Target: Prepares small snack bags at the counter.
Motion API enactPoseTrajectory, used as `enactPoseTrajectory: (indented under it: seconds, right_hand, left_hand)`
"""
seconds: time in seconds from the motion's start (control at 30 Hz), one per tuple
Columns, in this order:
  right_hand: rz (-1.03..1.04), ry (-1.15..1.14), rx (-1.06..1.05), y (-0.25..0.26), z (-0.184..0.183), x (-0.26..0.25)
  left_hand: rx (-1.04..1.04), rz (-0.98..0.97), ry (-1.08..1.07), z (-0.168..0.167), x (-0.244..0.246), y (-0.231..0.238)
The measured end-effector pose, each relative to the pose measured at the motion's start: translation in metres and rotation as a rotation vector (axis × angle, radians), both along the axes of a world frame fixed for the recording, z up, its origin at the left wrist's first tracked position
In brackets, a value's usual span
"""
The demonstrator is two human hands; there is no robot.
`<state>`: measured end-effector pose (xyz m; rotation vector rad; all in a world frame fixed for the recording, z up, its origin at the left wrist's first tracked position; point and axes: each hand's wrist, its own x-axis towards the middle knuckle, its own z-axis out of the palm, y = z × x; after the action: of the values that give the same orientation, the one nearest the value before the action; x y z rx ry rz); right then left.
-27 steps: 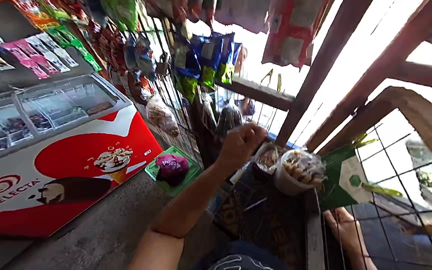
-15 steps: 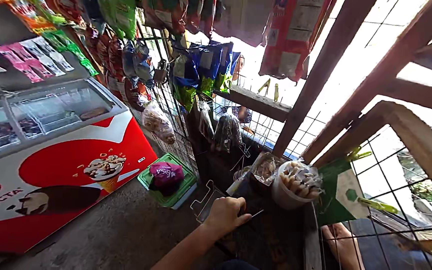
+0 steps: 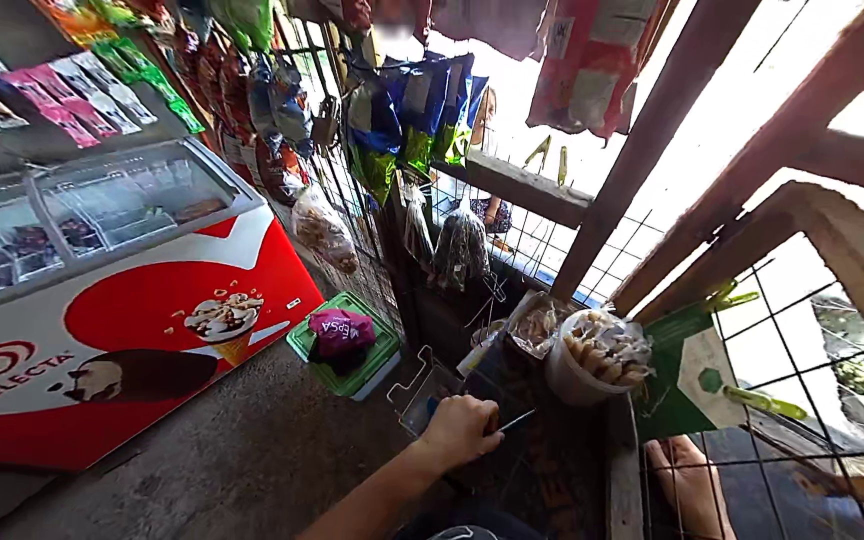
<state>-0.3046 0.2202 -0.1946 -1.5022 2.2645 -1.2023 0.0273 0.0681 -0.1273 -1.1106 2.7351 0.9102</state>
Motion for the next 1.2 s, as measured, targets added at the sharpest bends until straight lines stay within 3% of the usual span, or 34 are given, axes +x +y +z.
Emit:
enactPoseTrajectory:
  seconds: [0.4, 0.57, 0.67, 0.77, 1.2]
  right_hand:
    - [0.010, -0.077, 0.036, 0.001, 0.005, 0.000]
    - [0.022, -0.072, 0.033, 0.000, 0.005, 0.000]
    - [0.028, -0.051, 0.012, 0.000, 0.004, 0.000]
    - [0.041, -0.034, 0.005, -0.001, 0.004, 0.000]
    - [0.100, 0.074, 0.027, -0.002, 0.005, -0.002]
  left_hand:
    - [-0.027, -0.163, 0.157, -0.014, -0.041, 0.025]
    - [-0.300, -0.176, 0.492, -0.051, -0.041, 0.025]
    - [-0.274, -0.185, 0.590, -0.054, -0.038, 0.022]
    - [-0.215, -0.166, 0.598, -0.052, -0.035, 0.020]
    - [-0.324, -0.102, 0.641, -0.057, -0.040, 0.023]
